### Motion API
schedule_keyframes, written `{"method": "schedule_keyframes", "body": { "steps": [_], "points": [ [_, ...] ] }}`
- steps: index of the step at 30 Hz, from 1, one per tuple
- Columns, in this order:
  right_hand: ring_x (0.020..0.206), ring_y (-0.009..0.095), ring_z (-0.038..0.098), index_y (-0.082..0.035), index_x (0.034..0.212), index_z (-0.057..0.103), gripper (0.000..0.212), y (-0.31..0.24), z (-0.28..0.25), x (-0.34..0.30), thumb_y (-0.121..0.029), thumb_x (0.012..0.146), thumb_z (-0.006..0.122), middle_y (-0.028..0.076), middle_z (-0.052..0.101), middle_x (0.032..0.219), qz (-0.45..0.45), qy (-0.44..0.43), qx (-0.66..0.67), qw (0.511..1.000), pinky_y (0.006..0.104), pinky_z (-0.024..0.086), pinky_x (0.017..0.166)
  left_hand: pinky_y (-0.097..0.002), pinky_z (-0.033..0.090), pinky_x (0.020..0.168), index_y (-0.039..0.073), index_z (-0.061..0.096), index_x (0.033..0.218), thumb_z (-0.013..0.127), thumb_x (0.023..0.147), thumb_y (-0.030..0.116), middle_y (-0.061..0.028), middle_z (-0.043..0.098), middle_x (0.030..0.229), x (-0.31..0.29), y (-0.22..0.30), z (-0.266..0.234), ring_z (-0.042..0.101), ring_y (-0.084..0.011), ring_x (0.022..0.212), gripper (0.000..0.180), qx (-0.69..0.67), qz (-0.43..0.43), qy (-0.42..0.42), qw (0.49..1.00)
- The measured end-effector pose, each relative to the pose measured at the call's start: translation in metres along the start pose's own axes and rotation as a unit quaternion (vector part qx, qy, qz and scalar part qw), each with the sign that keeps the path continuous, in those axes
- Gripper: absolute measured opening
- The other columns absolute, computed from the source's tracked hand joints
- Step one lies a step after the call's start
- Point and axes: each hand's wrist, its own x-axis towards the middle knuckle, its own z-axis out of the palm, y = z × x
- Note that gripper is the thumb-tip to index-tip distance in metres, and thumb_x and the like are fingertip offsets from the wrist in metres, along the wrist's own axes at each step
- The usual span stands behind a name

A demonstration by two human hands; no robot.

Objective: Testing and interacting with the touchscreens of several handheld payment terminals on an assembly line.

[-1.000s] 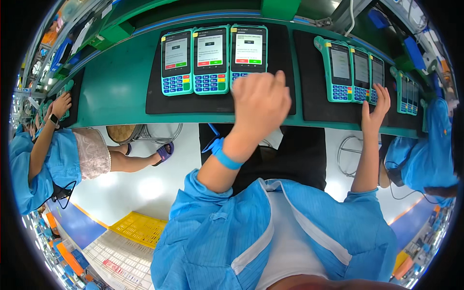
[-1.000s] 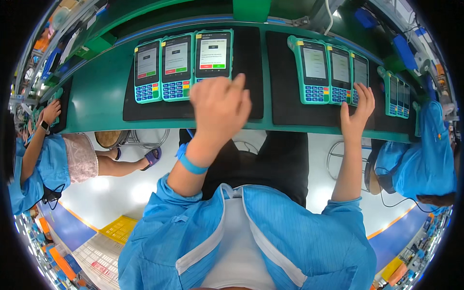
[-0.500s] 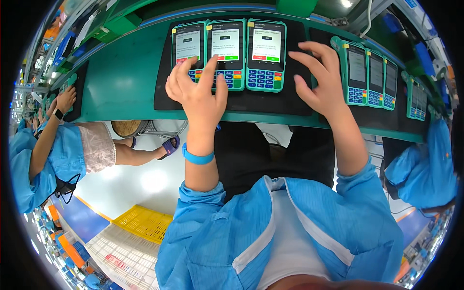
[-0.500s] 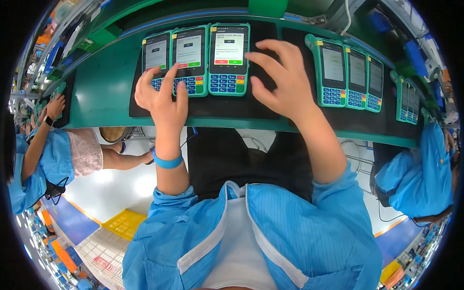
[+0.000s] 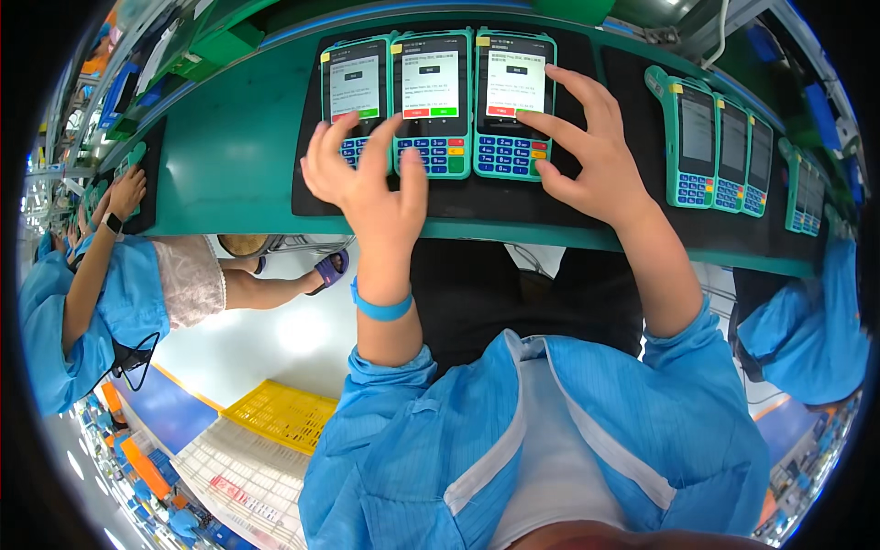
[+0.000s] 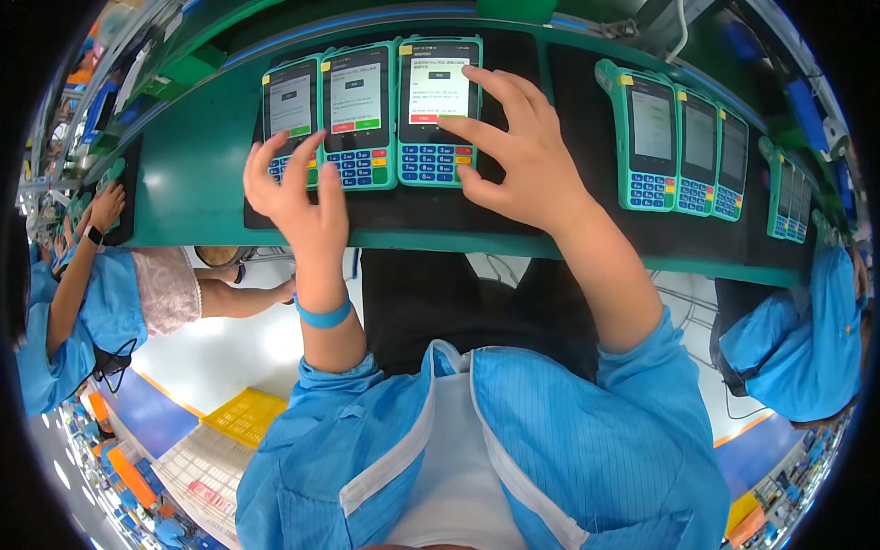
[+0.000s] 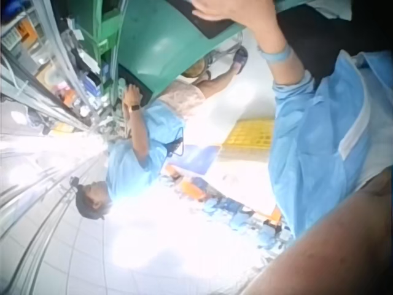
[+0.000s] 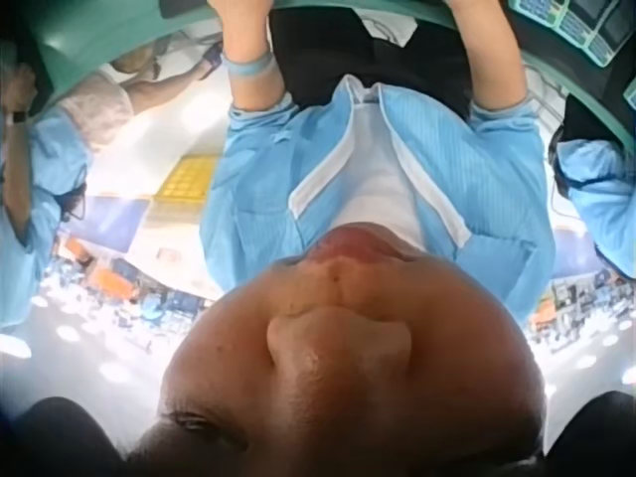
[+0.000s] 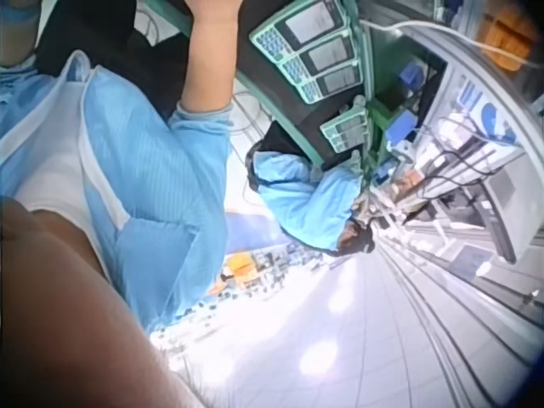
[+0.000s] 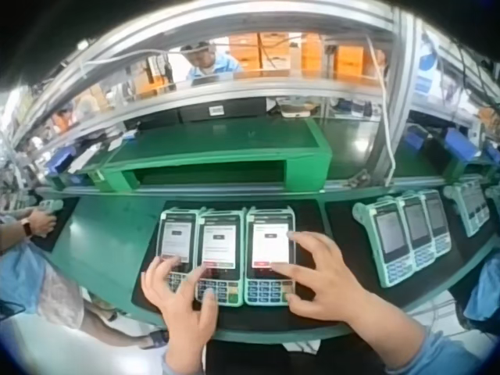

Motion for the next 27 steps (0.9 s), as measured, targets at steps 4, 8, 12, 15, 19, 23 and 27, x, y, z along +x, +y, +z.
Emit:
{"method": "schedule_keyframes", "body": {
  "steps": [4,8,12,15,19,23,27],
  "points": [
    [0.133,0.034,0.036,-0.020,0.116,0.064,0.049,0.002,-0.004,-0.002,-0.017,0.068,0.070,0.009,0.041,0.143,0.000,0.018,0.017,1.000,0.0482,0.032,0.107,-0.0531,0.018,0.107,0.017,0.071,0.105,0.063,0.080,0.023,-0.0132,0.049,0.127,0.001,-0.013,-0.006,0.035,-0.0386,0.126,0.027,0.048,-0.040,0.039,0.997],
    [0.132,0.034,0.036,-0.020,0.117,0.063,0.049,0.004,-0.003,-0.002,-0.016,0.069,0.070,0.009,0.041,0.143,0.000,0.023,0.037,0.999,0.0481,0.031,0.107,-0.0538,0.017,0.107,0.018,0.071,0.105,0.064,0.080,0.024,-0.0139,0.049,0.128,0.004,-0.020,-0.006,0.034,-0.0385,0.127,0.027,0.073,-0.042,0.042,0.996],
    [0.133,0.034,0.035,-0.020,0.118,0.063,0.049,0.008,-0.004,-0.001,-0.015,0.070,0.069,0.009,0.040,0.143,0.027,0.025,0.063,0.997,0.0477,0.030,0.108,-0.0541,0.017,0.108,0.021,0.071,0.107,0.066,0.079,0.027,-0.0128,0.049,0.128,0.007,-0.025,0.000,0.034,-0.0383,0.129,0.029,0.107,-0.058,-0.007,0.993],
    [0.133,0.034,0.034,-0.020,0.120,0.062,0.050,0.012,-0.004,0.000,-0.015,0.070,0.069,0.010,0.038,0.144,0.042,0.024,0.070,0.996,0.0468,0.031,0.108,-0.0535,0.017,0.109,0.023,0.070,0.110,0.066,0.079,0.027,-0.0131,0.049,0.128,0.008,-0.032,0.002,0.033,-0.0382,0.130,0.031,0.060,-0.067,0.009,0.996],
    [0.132,0.034,0.034,-0.021,0.126,0.057,0.054,0.017,-0.001,0.000,-0.017,0.073,0.068,0.011,0.036,0.145,0.084,0.017,0.098,0.992,0.0461,0.034,0.107,-0.0548,0.016,0.109,0.023,0.068,0.114,0.065,0.080,0.029,-0.0151,0.049,0.131,0.021,-0.031,0.003,0.033,-0.0379,0.131,0.034,0.037,-0.061,-0.008,0.997],
    [0.132,0.035,0.032,-0.022,0.132,0.053,0.058,0.019,0.001,-0.001,-0.019,0.075,0.067,0.012,0.037,0.143,0.117,0.000,0.114,0.987,0.0464,0.033,0.107,-0.0614,0.013,0.109,0.024,0.062,0.123,0.063,0.082,0.035,-0.0187,0.045,0.137,0.033,-0.030,0.012,0.031,-0.0379,0.135,0.043,0.051,-0.074,-0.039,0.995],
    [0.133,0.035,0.031,-0.022,0.134,0.050,0.060,0.018,0.001,-0.001,-0.019,0.076,0.066,0.013,0.039,0.141,0.132,-0.022,0.110,0.985,0.0456,0.033,0.108,-0.0630,0.013,0.108,0.024,0.062,0.124,0.062,0.083,0.036,-0.0197,0.045,0.138,0.041,-0.032,0.017,0.031,-0.0382,0.135,0.044,0.066,-0.087,-0.061,0.992]
  ]
}}
